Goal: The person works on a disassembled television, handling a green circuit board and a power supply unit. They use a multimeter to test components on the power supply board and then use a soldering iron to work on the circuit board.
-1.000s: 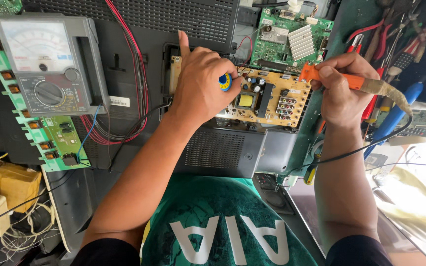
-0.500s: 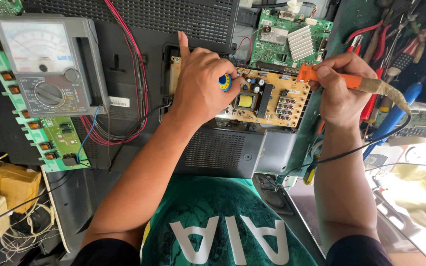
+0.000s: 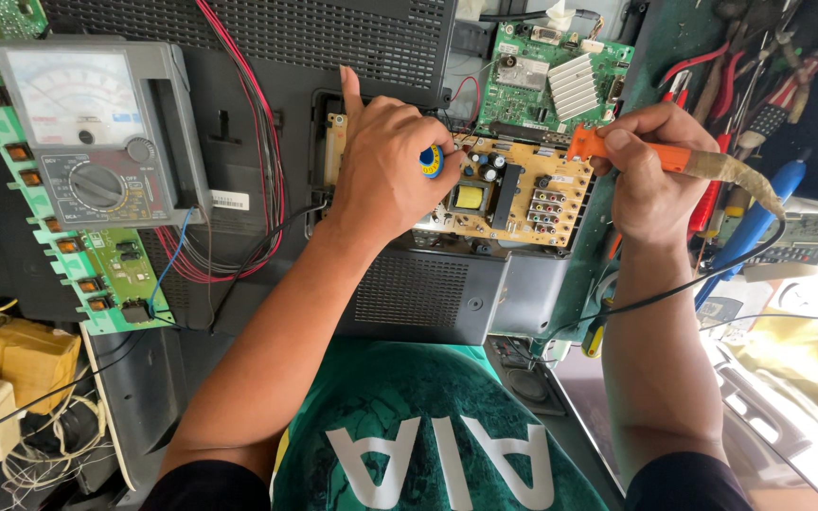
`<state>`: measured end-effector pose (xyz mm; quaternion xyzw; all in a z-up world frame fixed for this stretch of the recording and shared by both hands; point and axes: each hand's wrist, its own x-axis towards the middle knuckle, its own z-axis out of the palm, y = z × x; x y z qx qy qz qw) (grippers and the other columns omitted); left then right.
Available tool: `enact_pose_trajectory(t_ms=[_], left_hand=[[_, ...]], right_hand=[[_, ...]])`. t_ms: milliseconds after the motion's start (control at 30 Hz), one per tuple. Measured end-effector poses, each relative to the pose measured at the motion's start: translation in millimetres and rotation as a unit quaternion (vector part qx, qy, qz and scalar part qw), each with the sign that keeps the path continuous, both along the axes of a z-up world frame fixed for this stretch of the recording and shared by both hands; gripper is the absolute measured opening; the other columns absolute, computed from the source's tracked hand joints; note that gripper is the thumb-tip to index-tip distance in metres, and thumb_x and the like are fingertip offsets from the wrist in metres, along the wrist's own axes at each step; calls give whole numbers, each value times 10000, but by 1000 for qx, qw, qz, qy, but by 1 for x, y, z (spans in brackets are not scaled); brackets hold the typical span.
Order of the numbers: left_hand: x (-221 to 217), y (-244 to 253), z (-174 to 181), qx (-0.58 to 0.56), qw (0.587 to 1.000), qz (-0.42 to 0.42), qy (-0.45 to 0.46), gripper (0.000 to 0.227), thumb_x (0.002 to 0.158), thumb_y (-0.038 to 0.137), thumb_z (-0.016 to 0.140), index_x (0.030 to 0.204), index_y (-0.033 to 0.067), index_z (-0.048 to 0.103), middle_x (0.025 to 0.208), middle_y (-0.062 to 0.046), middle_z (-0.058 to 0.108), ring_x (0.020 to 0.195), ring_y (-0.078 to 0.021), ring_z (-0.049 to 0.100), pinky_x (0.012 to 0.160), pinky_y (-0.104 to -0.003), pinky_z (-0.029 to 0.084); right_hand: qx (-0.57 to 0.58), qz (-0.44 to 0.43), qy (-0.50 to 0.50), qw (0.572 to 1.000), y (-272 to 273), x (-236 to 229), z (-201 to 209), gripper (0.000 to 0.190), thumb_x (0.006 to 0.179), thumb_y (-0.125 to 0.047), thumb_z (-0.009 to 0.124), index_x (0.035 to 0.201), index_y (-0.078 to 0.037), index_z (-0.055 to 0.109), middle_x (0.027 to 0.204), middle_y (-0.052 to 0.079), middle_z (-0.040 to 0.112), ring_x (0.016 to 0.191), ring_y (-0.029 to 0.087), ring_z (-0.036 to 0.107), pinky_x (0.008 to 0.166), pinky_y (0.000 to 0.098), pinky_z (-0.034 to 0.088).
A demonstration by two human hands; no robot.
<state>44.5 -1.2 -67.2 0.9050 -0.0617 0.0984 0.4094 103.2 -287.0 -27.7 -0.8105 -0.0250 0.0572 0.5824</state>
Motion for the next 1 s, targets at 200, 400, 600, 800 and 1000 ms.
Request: enact_pose_trajectory(t_ms=[200, 400, 600, 800, 1000], left_hand=[[0, -1, 0, 8, 1000, 2, 4, 229, 900, 210, 900, 804, 164, 697, 734, 12, 599, 873, -282, 600, 1279, -737, 63], [0, 2, 4, -4, 1000, -7, 5, 219, 914, 202, 898, 827, 157, 702, 747, 10, 602, 893, -288, 602, 1276, -744, 57], [-1, 13, 8, -29, 999, -16, 0, 187, 900, 160, 903, 832, 156, 729, 782, 12, 659, 867, -257, 615, 1282, -726, 141], [17, 35, 42, -103, 991, 76, -34, 211, 959, 129, 753, 1150, 115, 664, 1120, -64, 703, 1063, -307, 646, 1233, -554, 379], [73, 70, 15, -12, 999, 23, -36, 487, 1018, 74, 868, 1401, 106, 569, 1268, -128, 691, 1178, -387, 689, 1272, -717, 145]], right_hand=[[1, 3, -3, 1000, 1, 0, 0, 175, 991, -155, 676, 949, 13, 648, 745, 148, 637, 620, 202, 615, 601, 293, 452], [52, -57, -30, 997, 2, -1, -1, 145, 913, -110, 628, 905, 35, 635, 782, 171, 638, 558, 216, 572, 516, 305, 422], [169, -199, -62, 963, -13, -1, 0, 122, 828, -117, 646, 797, -21, 577, 618, 153, 538, 487, 247, 513, 504, 349, 420], [245, -353, -53, 902, -27, -15, 20, 121, 823, -122, 645, 815, -69, 536, 731, 90, 559, 703, 249, 698, 559, 254, 415], [290, -355, -82, 885, -59, -33, -1, 172, 844, -124, 640, 819, -136, 471, 746, 39, 425, 609, 160, 401, 568, 292, 347]])
